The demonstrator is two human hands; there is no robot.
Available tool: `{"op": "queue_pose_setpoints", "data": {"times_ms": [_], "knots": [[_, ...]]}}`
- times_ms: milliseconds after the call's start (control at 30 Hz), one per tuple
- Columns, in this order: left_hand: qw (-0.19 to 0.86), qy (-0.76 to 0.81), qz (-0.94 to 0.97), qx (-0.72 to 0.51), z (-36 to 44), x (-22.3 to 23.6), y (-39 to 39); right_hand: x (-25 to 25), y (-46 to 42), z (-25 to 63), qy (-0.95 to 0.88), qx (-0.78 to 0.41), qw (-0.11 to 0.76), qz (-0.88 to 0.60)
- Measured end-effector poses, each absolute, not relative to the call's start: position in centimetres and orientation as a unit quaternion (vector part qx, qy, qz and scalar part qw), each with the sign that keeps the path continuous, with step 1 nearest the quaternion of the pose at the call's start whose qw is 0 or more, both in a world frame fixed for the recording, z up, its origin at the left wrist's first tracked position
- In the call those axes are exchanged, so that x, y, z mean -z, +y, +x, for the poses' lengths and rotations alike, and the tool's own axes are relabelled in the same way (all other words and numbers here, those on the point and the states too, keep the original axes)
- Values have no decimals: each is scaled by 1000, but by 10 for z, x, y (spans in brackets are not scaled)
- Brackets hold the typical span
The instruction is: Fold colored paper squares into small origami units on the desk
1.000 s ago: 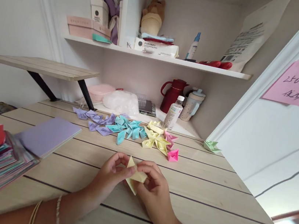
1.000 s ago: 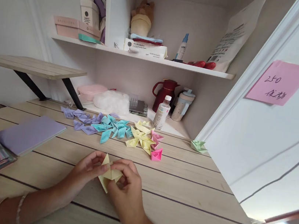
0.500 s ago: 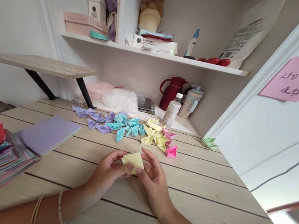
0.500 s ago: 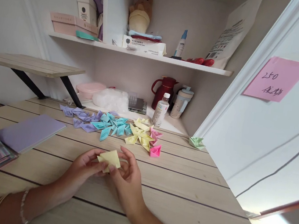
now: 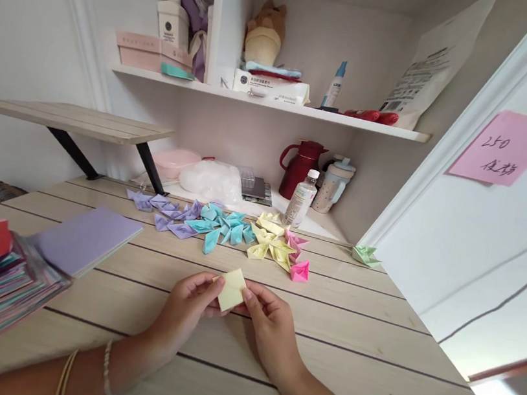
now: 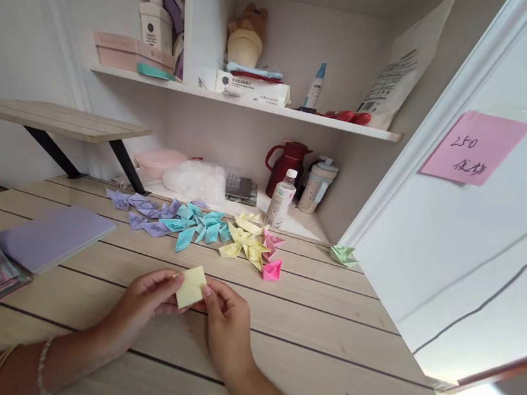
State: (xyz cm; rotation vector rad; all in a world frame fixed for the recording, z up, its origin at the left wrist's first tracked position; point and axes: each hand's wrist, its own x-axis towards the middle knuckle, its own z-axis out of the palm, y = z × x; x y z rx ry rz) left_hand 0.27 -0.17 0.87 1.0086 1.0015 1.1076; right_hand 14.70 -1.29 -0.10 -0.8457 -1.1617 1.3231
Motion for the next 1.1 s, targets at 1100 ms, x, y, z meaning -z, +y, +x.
{"op": "queue_pose_setpoints", "data": {"times_ms": [1100], "knots": [[589,452,432,-511,3,-6,0,1,-11,150,-452,-597,563,-348]]}}
